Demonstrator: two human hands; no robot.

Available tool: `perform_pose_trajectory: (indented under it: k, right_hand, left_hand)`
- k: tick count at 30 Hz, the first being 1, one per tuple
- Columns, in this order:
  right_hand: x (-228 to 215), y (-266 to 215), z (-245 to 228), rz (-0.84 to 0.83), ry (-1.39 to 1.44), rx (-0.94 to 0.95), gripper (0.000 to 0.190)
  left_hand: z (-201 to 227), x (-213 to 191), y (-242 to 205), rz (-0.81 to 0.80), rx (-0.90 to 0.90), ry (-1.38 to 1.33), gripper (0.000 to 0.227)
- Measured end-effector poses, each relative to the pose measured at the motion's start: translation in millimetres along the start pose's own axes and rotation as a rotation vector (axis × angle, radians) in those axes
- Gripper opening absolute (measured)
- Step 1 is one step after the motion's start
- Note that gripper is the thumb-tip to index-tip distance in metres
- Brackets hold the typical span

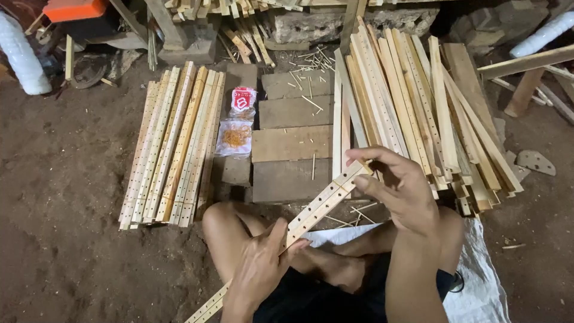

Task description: Sorting and stacking pre-drilled wooden slats in a workshop environment.

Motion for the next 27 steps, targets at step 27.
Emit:
perform_pose_trajectory:
  k: [27]
  right_hand:
    - [34.5, -4.1, 78.6, -0.041, 0.602, -0.067, 0.037]
  left_hand:
    - [14.2, -4.0, 3.8, -0.026, -0.026, -0.194, 0.036]
Point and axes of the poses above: each hand's wrist, its own y-axis towards the middle knuckle, its own x-axis out of the palm, z = x × y, the point moved 7 cm from there along y, towards the middle knuckle, and after that the axes turned 6 degrees about -z, right-handed, at the moved point
